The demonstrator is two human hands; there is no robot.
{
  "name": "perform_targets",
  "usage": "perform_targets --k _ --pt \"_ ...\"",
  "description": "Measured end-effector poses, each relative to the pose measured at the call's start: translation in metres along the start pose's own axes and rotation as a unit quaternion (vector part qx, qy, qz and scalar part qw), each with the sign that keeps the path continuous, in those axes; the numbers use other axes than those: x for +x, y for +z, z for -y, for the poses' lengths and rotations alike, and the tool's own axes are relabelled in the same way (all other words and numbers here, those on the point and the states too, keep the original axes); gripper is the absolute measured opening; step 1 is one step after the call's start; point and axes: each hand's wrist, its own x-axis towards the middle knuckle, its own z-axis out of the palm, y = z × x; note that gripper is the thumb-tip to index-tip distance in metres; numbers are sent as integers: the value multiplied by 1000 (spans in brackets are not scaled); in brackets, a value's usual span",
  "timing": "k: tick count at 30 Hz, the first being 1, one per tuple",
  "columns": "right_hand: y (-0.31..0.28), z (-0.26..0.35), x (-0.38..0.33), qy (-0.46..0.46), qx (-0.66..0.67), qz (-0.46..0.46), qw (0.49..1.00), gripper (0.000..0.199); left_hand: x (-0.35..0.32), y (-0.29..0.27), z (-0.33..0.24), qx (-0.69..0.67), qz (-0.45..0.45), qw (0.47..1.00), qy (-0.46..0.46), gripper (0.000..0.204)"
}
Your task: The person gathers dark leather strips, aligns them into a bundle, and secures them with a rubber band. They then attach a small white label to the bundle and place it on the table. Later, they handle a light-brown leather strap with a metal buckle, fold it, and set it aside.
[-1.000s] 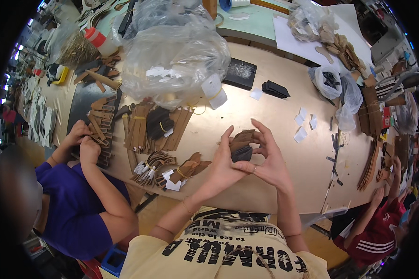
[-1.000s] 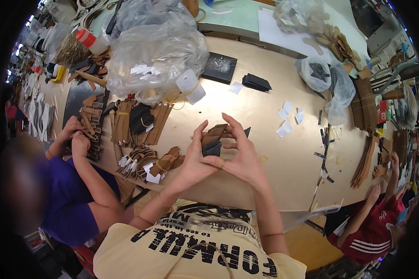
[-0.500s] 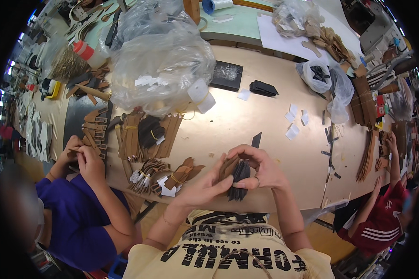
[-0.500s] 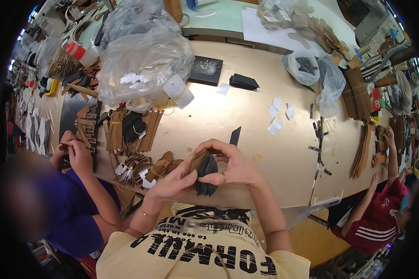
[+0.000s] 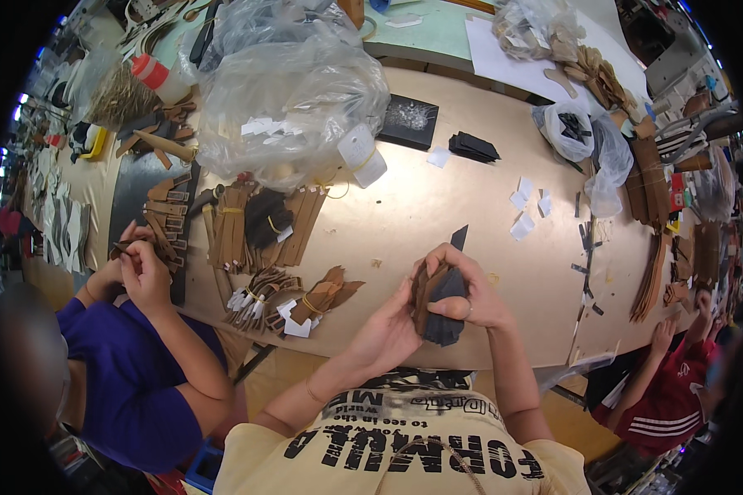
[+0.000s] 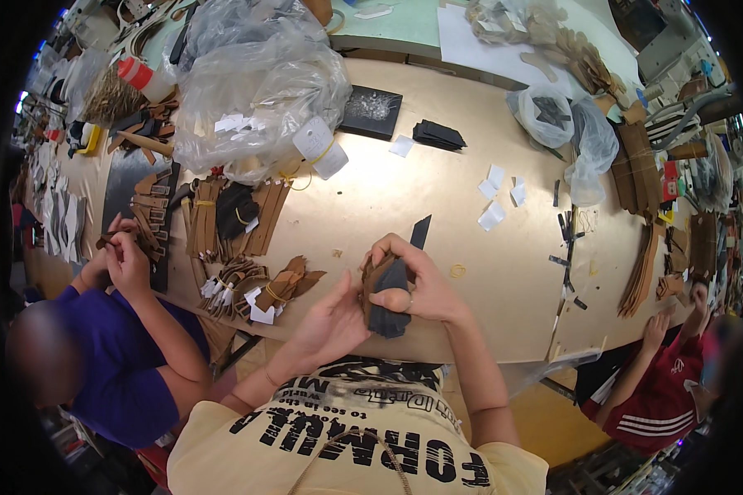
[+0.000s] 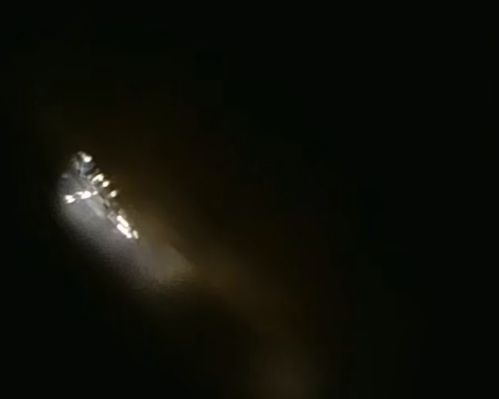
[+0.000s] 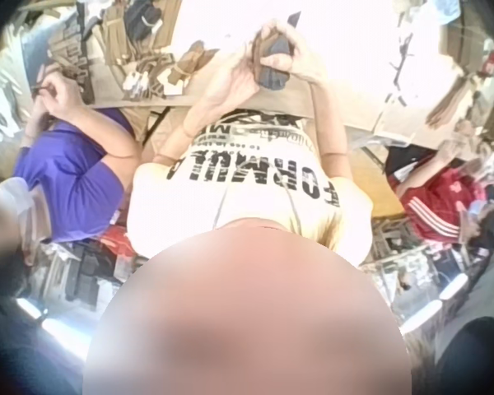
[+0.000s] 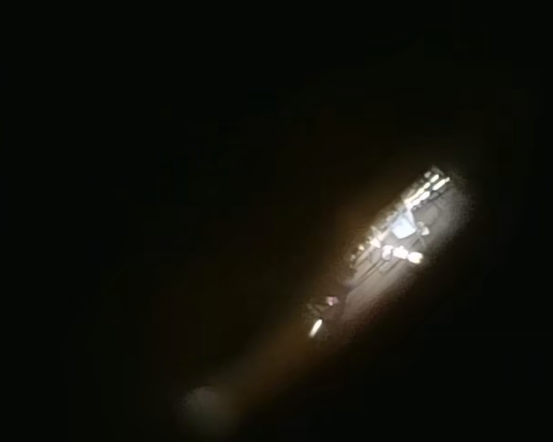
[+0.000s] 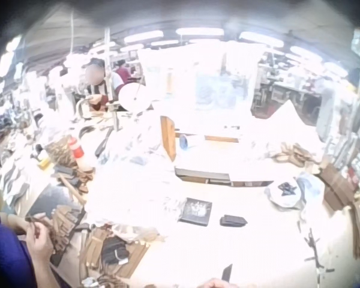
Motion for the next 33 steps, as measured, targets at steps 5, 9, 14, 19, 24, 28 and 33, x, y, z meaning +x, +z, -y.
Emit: perform_targets --k 5,9,14,19,24,28,33 --pt "-5 6 -2 -4 51 62 997 44 -3 -24 -4 62 90 992 -66 69" --pt "0 10 -2 -26 56 125 990 45 6 -54 -14 21 193 970 -147 71" --pt "9 20 -7 -11 8 132 991 47 10 -61 -9 49 189 952 -236 76" --pt "9 34 1 -76 -79 164 980 47 18 -48 0 50 261 943 -199 72" --pt "-1 47 13 -122 -259 200 937 50 23 -42 -3 111 269 946 -142 62" --pt "0 47 29 -61 -208 231 948 47 21 -46 -8 128 214 962 -107 56" --pt "3 54 44 56 -165 247 953 46 21 -57 -15 113 145 978 -99 64"
